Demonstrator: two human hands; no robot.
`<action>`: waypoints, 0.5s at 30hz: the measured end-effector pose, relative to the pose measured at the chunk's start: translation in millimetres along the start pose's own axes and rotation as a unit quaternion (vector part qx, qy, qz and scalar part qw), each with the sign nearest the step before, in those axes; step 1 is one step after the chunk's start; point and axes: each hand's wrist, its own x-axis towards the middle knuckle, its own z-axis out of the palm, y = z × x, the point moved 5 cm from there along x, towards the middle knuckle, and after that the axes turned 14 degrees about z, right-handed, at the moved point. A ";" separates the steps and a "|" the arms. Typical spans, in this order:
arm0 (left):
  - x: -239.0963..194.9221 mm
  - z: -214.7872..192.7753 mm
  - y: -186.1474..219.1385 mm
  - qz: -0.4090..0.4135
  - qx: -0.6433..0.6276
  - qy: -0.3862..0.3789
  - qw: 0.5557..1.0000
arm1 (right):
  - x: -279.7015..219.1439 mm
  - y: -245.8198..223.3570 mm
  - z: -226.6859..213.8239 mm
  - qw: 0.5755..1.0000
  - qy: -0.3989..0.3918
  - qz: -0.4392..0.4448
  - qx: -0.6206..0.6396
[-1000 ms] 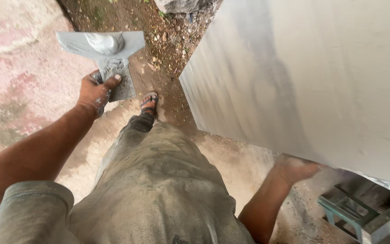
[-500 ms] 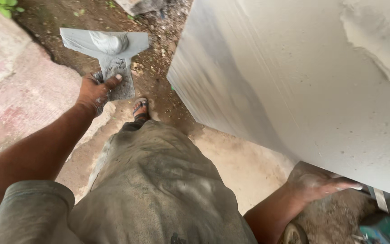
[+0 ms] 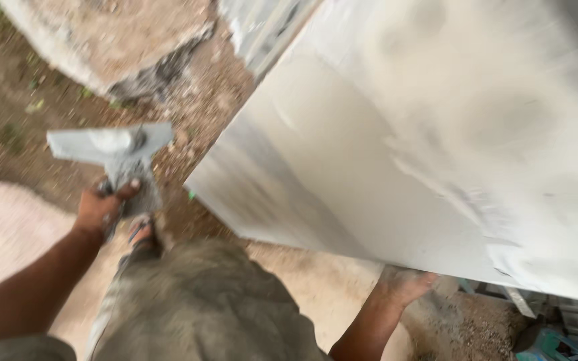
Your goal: The person uses a trowel to smooth a white surface, likely a wall or ceiling, by repeatedly scraping and leveling the material. The hands move the tool back and forth across the surface to create a uniform finish.
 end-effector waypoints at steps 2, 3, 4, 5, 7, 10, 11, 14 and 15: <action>-0.5 15.3 -20.8 -0.068 0.032 0.011 0.997 | 20.8 5.6 -4.0 0.993 0.075 0.087 0.043; 4.4 25.4 -27.4 -0.056 0.065 0.001 0.996 | 29.0 6.2 -4.5 0.985 0.115 0.116 0.050; 3.5 32.5 -34.8 -0.047 0.097 -0.002 0.994 | 37.8 3.1 -6.4 0.976 0.150 0.151 0.056; 5.3 40.3 -40.8 -0.039 0.129 -0.003 0.991 | 47.9 -5.7 -3.4 0.979 0.105 0.154 0.081; 14.1 52.2 -50.8 -0.044 0.182 -0.028 0.982 | 70.8 -13.2 10.7 0.978 0.012 0.168 0.125; 19.1 68.4 -62.0 -0.061 0.187 -0.044 0.979 | 94.7 -16.9 7.8 0.983 0.040 0.171 0.049; 20.4 74.6 -63.0 -0.067 0.176 -0.045 0.981 | 106.2 -16.8 9.3 0.985 0.018 0.163 0.057; 17.9 88.2 -58.1 -0.047 0.134 -0.044 0.989 | 142.9 -6.4 18.3 0.986 -0.035 0.144 0.081; 14.9 89.5 -55.5 -0.043 0.168 -0.046 0.984 | 153.2 -1.5 19.1 0.985 -0.042 0.141 0.086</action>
